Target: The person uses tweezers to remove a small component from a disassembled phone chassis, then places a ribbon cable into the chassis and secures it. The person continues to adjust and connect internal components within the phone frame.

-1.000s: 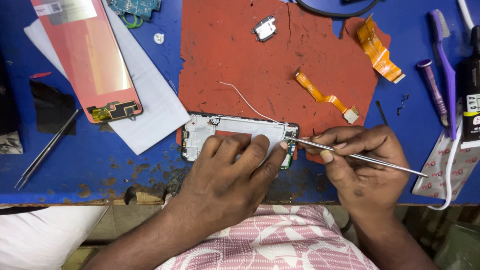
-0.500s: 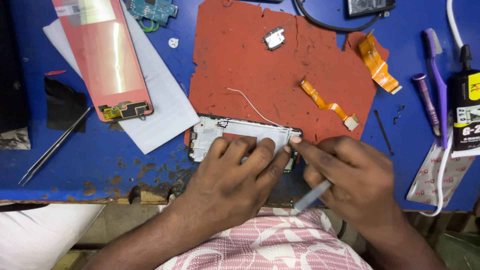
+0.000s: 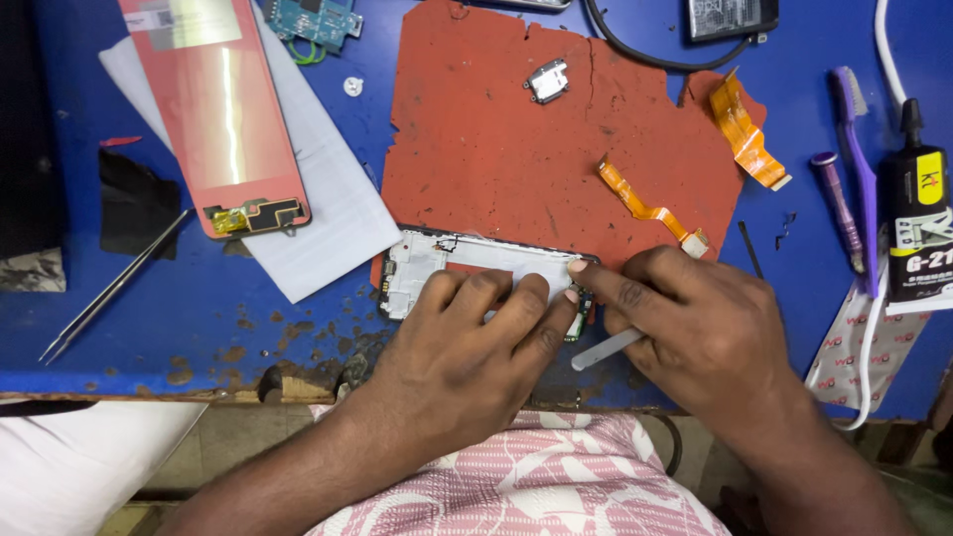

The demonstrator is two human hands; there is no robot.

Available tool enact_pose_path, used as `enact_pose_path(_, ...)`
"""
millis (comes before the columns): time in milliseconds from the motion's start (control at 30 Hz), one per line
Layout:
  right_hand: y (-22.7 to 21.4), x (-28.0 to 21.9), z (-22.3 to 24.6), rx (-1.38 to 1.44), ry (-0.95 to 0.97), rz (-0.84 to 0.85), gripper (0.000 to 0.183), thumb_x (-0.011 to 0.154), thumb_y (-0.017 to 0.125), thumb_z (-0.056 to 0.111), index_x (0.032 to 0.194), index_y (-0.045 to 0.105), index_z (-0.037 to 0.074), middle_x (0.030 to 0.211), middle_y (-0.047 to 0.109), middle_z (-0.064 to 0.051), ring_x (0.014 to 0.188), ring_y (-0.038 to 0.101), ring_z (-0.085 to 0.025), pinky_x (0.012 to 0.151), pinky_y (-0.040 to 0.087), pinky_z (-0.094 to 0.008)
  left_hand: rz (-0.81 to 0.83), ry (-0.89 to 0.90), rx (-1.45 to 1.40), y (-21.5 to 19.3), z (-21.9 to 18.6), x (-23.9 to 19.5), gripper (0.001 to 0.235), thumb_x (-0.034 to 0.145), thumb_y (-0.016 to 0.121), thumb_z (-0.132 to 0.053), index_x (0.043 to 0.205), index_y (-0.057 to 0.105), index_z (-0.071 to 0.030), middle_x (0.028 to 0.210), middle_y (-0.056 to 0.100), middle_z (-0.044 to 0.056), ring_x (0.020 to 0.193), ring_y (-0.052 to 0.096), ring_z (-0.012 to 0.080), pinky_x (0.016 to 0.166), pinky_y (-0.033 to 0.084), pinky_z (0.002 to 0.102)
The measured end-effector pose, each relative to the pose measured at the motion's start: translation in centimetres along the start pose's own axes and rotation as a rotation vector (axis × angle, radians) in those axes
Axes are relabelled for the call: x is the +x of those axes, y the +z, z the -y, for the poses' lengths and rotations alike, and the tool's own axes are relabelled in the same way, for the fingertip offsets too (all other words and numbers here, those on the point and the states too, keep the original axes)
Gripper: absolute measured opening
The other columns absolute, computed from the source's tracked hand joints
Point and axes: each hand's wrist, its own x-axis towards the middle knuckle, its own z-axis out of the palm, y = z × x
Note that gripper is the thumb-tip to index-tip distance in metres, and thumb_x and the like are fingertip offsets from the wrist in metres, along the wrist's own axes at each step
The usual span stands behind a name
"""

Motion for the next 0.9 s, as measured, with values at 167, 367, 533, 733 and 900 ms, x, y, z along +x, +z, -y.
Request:
enact_pose_path(167, -0.4, 0.4, 0.1, -0.04, -0.005, 0.029, 0.035, 0.08, 0.079, 0.014, 0.114, 0.077, 0.013, 0.077, 0.059, -0.003, 0.062, 0.06, -0.021, 0.055, 0.048, -0.039, -0.035, 0.005, -0.058, -0.6, -0.2, 0.1, 0.04, 0.093, 0.067, -0.017, 0.128, 0.069, 0.003, 0.114, 0.062, 0.011, 0.1, 0.056, 0.023, 0.085, 0.044, 0.041)
enact_pose_path(367, -0.7, 0.6, 0.3, -0.069, -0.026, 0.045, 0.036, 0.078, 0.079, 0.012, 0.114, 0.077, 0.012, 0.075, 0.058, -0.004, 0.06, 0.06, -0.022, 0.053, 0.048, -0.039, -0.187, -0.07, 0.066, -1.5, 0.4, 1.1, 0.033, 0.088, 0.068, -0.01, 0.118, 0.07, 0.003, 0.117, 0.062, 0.012, 0.109, 0.056, 0.0253, 0.091, 0.042, 0.042)
enact_pose_path(533, -0.5, 0.5, 0.4, -0.107, -0.029, 0.02, 0.035, 0.078, 0.081, 0.013, 0.113, 0.077, 0.013, 0.075, 0.056, -0.005, 0.06, 0.059, -0.023, 0.052, 0.047, -0.04, -0.186, -0.129, 0.059, -1.3, 0.3, 3.3, 0.015, 0.088, 0.068, -0.01, 0.101, 0.069, -0.004, 0.104, 0.058, 0.008, 0.108, 0.053, 0.027, 0.092, 0.037, 0.047)
enact_pose_path(733, -0.2, 0.1, -0.1, -0.095, -0.047, -0.009, 0.035, 0.078, 0.08, 0.012, 0.112, 0.077, 0.014, 0.076, 0.057, -0.003, 0.061, 0.059, -0.022, 0.053, 0.047, -0.04, -0.138, -0.153, -0.015, -1.1, 0.6, 4.7, 0.009, 0.085, 0.068, -0.008, 0.093, 0.069, -0.005, 0.102, 0.058, 0.008, 0.108, 0.052, 0.0282, 0.097, 0.034, 0.052)
enact_pose_path(900, -0.1, 0.0, -0.2, -0.098, -0.051, -0.007, 0.035, 0.078, 0.08, 0.013, 0.113, 0.079, 0.015, 0.073, 0.055, -0.003, 0.059, 0.057, -0.022, 0.051, 0.047, -0.04, -0.113, -0.171, -0.019, -0.8, 1.1, 5.0, 0.011, 0.084, 0.068, -0.007, 0.093, 0.071, -0.004, 0.099, 0.059, 0.008, 0.104, 0.052, 0.0285, 0.101, 0.034, 0.056)
